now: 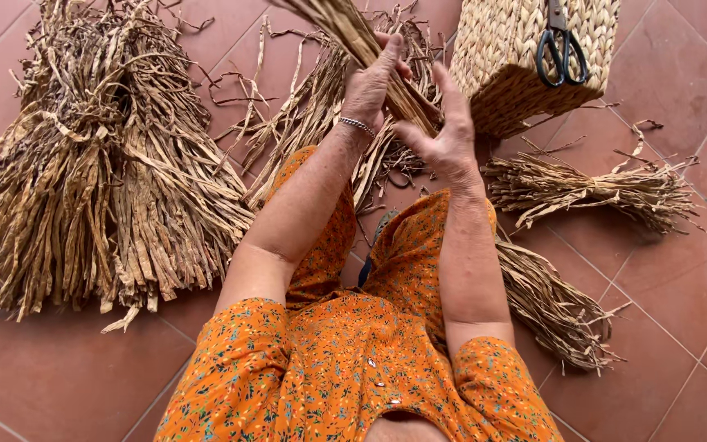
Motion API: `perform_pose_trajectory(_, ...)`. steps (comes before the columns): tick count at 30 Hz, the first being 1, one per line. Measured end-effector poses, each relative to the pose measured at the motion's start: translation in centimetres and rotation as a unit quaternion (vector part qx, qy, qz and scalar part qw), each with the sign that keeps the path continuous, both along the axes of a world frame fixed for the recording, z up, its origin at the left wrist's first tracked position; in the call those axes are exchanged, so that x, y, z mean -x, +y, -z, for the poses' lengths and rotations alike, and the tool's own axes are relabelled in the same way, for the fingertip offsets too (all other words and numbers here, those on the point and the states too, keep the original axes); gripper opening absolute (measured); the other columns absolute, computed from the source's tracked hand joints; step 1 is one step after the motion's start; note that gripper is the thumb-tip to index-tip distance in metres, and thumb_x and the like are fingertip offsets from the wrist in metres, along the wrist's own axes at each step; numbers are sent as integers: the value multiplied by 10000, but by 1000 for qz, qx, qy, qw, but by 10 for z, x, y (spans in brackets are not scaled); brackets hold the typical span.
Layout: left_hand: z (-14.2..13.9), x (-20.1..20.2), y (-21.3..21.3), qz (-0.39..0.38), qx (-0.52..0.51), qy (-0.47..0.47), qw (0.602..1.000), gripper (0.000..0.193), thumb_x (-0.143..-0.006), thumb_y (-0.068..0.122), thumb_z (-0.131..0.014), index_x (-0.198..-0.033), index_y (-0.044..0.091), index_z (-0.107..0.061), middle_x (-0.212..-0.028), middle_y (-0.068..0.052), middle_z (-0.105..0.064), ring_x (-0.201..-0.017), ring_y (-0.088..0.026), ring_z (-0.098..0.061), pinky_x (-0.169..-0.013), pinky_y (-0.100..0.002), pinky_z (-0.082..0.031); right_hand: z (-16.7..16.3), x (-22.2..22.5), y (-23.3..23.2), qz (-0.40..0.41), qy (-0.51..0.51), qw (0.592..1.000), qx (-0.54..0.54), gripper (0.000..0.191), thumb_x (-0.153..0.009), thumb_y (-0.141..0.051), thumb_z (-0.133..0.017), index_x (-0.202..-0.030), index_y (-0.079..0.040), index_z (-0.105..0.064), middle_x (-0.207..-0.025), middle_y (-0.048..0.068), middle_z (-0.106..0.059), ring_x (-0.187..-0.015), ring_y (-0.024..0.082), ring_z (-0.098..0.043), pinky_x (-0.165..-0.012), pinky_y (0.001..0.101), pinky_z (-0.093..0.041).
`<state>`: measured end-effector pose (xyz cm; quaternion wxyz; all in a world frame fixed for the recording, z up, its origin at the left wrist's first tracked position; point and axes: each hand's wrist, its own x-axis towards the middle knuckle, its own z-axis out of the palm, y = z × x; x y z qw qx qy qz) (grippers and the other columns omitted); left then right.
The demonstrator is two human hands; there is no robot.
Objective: The person sits on a tiled floor and uses shears to trim bundles of dried plant material. They repeatedly gather strands, cut them to length, and place the trimmed pieces into a woven basket.
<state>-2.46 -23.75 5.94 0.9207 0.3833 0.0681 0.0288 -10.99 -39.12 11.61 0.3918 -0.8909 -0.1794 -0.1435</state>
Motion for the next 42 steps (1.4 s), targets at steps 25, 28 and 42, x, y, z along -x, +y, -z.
perform_pose_trajectory(25,-23,4,40,220,197,-116,948,503,-1021,216,-707,-1441,76,-467,-1122,-132,-748,-1105,-298,-732,-1001,-515,-627,9,-7,-4,-65,336,899,-274,753,-899,-786,-576,-1152,-77,-600,-916,-1,-679,-849,78,-699,-671,255,-659)
perform_pose_trajectory(28,-20,0,43,174,152,-101,968,506,-996,213,-707,-1421,73,-469,-1104,-164,-758,-1108,-308,-743,-993,-468,-626,20,-12,-7,53,-6,986,-159,576,-1022,-628,-705,-1170,-76,-631,-1011,9,-681,-915,116,-662,-716,282,-552)
perform_pose_trajectory(42,-29,9,44,173,94,-148,969,480,-1005,172,-730,-1408,55,-496,-1141,-145,-762,-1136,-290,-740,-1012,-480,-633,19,-4,4,62,142,937,-313,160,-950,-206,-794,-950,-52,-751,-888,29,-740,-811,109,-674,-739,275,-578)
